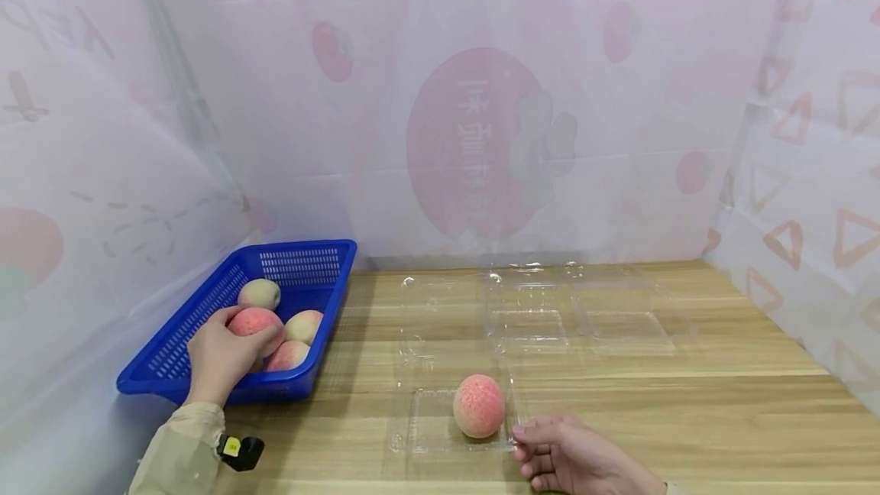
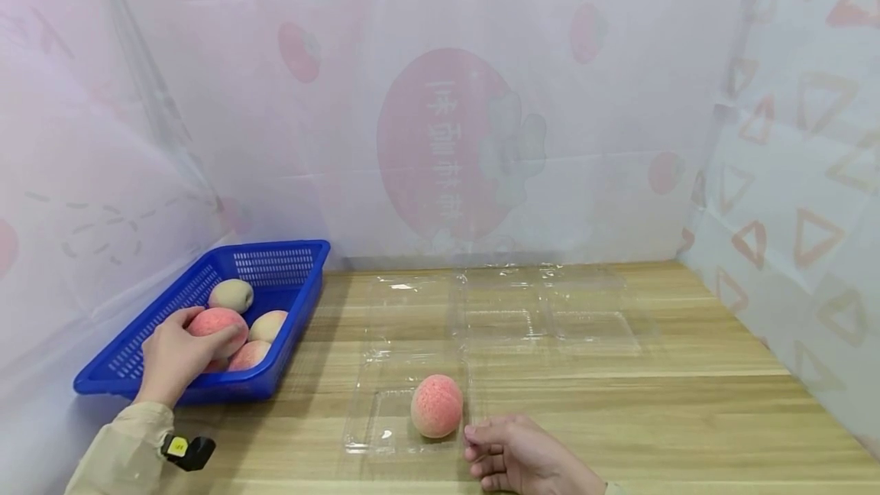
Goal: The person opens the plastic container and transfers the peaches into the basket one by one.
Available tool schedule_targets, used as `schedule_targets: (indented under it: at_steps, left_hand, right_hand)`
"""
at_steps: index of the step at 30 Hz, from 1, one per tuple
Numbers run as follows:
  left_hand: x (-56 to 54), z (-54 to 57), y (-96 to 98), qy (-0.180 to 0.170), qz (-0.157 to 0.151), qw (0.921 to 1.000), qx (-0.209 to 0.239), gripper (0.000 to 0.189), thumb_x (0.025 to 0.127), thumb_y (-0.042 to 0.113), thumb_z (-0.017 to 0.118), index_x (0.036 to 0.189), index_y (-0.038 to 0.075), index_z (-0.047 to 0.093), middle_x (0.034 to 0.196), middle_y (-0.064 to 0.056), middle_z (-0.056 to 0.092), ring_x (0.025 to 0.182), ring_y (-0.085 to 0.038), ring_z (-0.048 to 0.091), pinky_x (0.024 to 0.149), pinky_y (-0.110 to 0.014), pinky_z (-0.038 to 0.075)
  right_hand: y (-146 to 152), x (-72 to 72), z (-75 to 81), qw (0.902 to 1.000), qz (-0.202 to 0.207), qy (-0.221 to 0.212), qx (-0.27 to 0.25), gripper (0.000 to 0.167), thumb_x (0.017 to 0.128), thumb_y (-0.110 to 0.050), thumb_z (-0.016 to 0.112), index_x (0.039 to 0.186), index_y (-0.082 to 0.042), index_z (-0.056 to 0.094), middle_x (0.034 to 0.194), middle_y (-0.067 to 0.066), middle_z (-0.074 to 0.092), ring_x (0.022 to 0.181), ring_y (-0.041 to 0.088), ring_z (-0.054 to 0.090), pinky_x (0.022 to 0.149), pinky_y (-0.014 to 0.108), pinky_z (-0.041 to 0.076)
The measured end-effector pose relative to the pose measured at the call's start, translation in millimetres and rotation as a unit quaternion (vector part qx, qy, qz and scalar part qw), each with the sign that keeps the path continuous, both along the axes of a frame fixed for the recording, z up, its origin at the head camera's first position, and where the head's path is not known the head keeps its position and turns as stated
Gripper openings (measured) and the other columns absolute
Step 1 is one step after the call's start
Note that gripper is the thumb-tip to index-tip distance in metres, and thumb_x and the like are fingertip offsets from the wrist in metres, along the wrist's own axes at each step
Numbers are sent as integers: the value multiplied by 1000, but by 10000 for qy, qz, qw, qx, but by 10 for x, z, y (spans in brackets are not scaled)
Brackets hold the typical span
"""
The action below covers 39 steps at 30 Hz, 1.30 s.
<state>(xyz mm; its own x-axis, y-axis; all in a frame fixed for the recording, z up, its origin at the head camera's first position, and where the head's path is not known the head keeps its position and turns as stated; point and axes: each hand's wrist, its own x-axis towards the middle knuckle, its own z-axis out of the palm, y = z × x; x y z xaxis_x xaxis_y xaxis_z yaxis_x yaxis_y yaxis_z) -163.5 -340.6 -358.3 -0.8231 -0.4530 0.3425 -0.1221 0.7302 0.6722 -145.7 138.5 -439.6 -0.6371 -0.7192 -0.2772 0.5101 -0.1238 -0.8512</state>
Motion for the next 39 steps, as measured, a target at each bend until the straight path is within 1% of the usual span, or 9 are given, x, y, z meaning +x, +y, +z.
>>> schedule_targets:
  at_steps: [5,10,15,22,24,30,34,36,39]
  left_hand:
    - [20,-5,3,146,156,9997,-90,72,79,40,79,131,-5,55,121,-29,58,105,-42,53,84,-56,48]
    - [67,29,23,196,242,9994,-137,68,77,37,80,128,-3,59,120,-26,59,106,-40,51,84,-55,45]
    - [110,70,29,71,279,9994,-166,69,77,40,80,126,-4,58,119,-26,58,105,-39,51,81,-51,45]
    - [169,59,-8,116,599,9978,259,72,76,51,81,122,-1,62,115,-22,62,101,-33,54,71,-38,44]
    - [180,47,-16,106,653,9974,273,73,76,53,80,124,0,62,116,-20,63,102,-32,54,71,-36,44]
    - [194,26,-34,106,596,9978,260,75,78,53,78,127,-2,61,118,-22,62,106,-34,53,76,-40,43]
    - [201,44,-47,152,658,9961,560,79,79,54,77,131,-3,58,124,-24,59,114,-36,50,85,-46,42]
    - [209,59,-32,305,738,9940,747,81,79,54,78,134,-1,57,129,-23,57,119,-36,48,92,-50,41]
    - [228,95,36,702,855,9889,990,79,77,51,80,136,3,57,138,-18,53,128,-32,46,103,-52,39]
  right_hand:
    - [5,4,2,10000,18,13,-3,14,100,-18,56,96,-9,66,87,-1,65,75,9,61,69,22,50]
    - [9,2,2,10000,51,26,-26,14,100,-18,56,97,-9,66,87,-1,65,75,9,61,69,22,51]
    - [11,-5,2,10000,67,45,-49,15,101,-18,55,96,-9,65,87,-2,65,75,8,61,69,22,51]
    - [12,-8,0,10000,45,22,-33,14,101,-18,55,96,-9,65,87,-1,65,75,9,61,70,22,51]
    - [10,-12,-4,10000,41,46,-26,15,101,-18,55,96,-9,65,86,-1,65,75,9,61,69,22,51]
    - [4,-11,-11,10000,-6,42,-29,14,100,-17,56,95,-10,66,86,-1,65,74,9,60,69,23,50]
    - [1,-4,-14,10000,-22,19,-9,13,100,-17,56,95,-9,65,86,-1,65,74,9,61,68,23,51]
    - [0,-3,-16,10000,-32,31,7,13,100,-18,57,96,-9,65,86,-1,65,74,9,61,68,23,51]
    - [-1,-1,-17,10000,-42,56,6,13,100,-17,57,96,-9,65,86,-1,65,74,10,60,69,23,50]
